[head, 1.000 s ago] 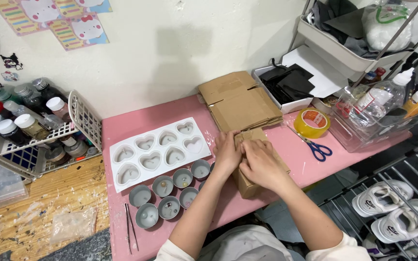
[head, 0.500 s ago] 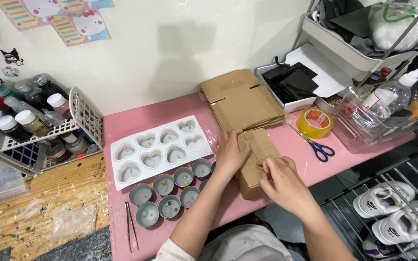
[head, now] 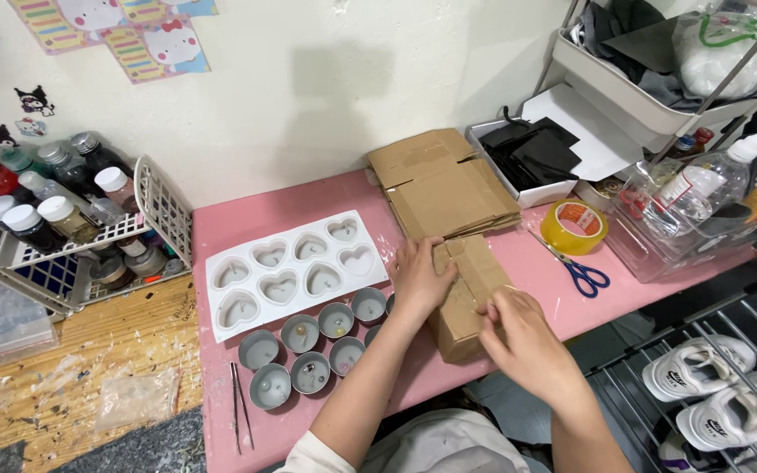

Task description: Packing candle tins and silicone molds into shipping boxes.

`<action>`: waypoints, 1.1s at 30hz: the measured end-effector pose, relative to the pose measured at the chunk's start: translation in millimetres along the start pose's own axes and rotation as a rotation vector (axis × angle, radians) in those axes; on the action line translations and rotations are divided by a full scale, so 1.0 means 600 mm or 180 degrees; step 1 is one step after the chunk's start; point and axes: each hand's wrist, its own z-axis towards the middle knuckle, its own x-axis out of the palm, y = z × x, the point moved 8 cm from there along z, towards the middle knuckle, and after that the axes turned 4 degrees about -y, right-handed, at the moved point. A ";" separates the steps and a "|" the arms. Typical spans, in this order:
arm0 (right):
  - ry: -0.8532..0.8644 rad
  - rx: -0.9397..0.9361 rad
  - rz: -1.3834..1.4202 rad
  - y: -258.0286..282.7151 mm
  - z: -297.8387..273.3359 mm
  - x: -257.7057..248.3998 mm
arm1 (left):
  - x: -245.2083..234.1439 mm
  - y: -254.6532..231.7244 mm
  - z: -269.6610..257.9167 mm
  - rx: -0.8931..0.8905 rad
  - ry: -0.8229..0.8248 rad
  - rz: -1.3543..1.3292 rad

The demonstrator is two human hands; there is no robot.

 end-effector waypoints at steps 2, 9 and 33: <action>-0.0035 -0.0047 -0.0005 0.002 -0.011 -0.007 | -0.002 -0.003 0.001 0.0006 -0.0009 0.0074; -0.0355 -0.0028 -0.0163 -0.045 -0.051 0.015 | -0.033 -0.033 -0.010 -0.0120 0.0695 0.0240; -0.2088 0.0072 -0.0090 -0.090 -0.112 0.041 | -0.032 -0.053 -0.016 0.0363 0.0246 -0.0566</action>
